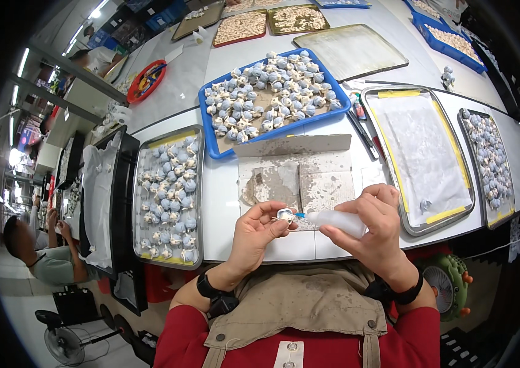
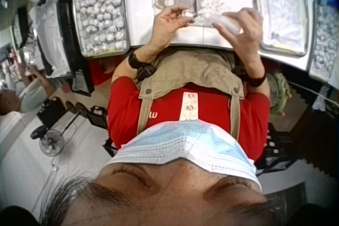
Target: The person fills small, round dough wrappers with a white paste using a squeeze bottle. They pick up a wrapper from a blue tray, apply the filling, and then pinch the wrapper closed with their fingers. The finished dumplings are placed onto a metal tray lined with parchment paper.
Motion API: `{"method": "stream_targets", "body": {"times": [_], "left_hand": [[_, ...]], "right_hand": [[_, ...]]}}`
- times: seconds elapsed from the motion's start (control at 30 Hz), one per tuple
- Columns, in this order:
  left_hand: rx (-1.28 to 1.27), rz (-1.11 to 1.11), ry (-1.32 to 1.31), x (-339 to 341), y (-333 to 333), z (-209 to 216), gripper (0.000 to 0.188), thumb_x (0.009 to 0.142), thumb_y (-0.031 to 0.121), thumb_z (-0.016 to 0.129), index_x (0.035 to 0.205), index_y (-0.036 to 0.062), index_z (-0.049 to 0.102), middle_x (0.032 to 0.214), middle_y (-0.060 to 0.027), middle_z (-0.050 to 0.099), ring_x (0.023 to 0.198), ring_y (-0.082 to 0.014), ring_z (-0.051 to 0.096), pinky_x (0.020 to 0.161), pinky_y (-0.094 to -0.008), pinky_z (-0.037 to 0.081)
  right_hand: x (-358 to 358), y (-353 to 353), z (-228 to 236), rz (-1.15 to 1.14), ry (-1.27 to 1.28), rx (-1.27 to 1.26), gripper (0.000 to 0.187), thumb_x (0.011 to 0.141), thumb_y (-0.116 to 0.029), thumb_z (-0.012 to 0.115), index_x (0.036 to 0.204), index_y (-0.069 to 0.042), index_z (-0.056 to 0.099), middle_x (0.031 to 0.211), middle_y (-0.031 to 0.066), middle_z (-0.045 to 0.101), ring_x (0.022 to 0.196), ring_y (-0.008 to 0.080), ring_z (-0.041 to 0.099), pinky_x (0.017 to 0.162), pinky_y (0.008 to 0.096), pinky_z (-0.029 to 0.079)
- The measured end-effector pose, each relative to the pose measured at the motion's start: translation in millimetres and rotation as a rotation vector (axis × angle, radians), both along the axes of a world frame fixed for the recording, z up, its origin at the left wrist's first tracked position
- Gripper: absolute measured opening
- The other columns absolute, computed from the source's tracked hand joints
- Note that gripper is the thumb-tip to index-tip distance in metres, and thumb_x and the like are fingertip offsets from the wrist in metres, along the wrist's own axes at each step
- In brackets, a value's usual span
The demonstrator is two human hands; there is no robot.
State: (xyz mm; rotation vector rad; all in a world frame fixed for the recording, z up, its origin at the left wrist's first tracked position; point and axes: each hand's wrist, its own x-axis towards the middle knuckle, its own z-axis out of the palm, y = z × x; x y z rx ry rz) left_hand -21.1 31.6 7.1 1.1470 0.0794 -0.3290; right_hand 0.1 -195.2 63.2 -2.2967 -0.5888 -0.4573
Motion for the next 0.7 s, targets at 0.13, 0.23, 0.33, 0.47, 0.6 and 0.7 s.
{"method": "stream_targets", "body": {"times": [0.13,0.23,0.33,0.47,0.6,0.7], "left_hand": [[-0.013,-0.007,0.011,0.5,-0.4,1.5,0.034,0.088,0.007,0.064,0.118,-0.0013,0.051,0.104,-0.0126,0.064,0.091,-0.0172,0.065,0.076,-0.0246,0.052],[-0.024,-0.005,0.02,0.9,0.7,3.1,0.033,0.089,0.006,0.062,0.119,-0.0015,0.051,0.103,-0.0118,0.065,0.091,-0.0156,0.064,0.076,-0.0236,0.051],[-0.035,-0.001,0.049,1.3,4.5,3.6,0.032,0.09,0.007,0.061,0.119,-0.0007,0.051,0.105,-0.012,0.064,0.092,-0.0161,0.065,0.076,-0.0233,0.052],[-0.109,0.018,0.126,3.0,12.6,0.8,0.031,0.09,0.007,0.06,0.12,0.0002,0.05,0.11,-0.014,0.063,0.093,-0.017,0.065,0.075,-0.0222,0.053],[-0.164,0.005,0.169,3.3,16.2,3.1,0.031,0.091,0.005,0.057,0.121,0.0014,0.049,0.112,-0.0158,0.062,0.093,-0.0186,0.064,0.075,-0.0224,0.053],[-0.215,-0.131,0.02,3.3,13.3,8.6,0.031,0.089,0.003,0.059,0.118,0.0034,0.05,0.113,-0.02,0.061,0.092,-0.0235,0.064,0.076,-0.0269,0.054]], "right_hand": [[1.7,0.1,-0.3,0.001,-0.01,-0.023,0.03,0.057,-0.02,0.082,0.076,-0.006,0.064,0.068,0.0037,0.056,0.077,0.0236,0.046,0.075,0.0345,0.036],[2.5,0.2,-0.6,0.004,-0.007,-0.024,0.029,0.057,-0.02,0.082,0.076,-0.006,0.064,0.068,0.0036,0.055,0.077,0.0233,0.046,0.075,0.0335,0.036],[3.8,-1.3,-2.7,-0.005,0.024,0.025,0.029,0.061,-0.023,0.081,0.078,-0.006,0.065,0.07,0.0041,0.055,0.076,0.0226,0.047,0.076,0.0338,0.034],[14.8,4.7,-15.5,-0.126,0.079,0.098,0.029,0.067,-0.025,0.079,0.08,-0.004,0.064,0.073,0.0064,0.056,0.077,0.0231,0.049,0.078,0.0345,0.034],[34.7,9.6,-59.4,-0.225,0.234,0.172,0.027,0.074,-0.027,0.074,0.084,-0.004,0.065,0.08,0.0095,0.061,0.081,0.0267,0.054,0.081,0.0378,0.037],[40.8,3.4,-77.8,-0.152,0.301,0.127,0.029,0.075,-0.029,0.073,0.089,-0.005,0.065,0.085,0.0101,0.063,0.088,0.0279,0.057,0.081,0.0391,0.039]]}}
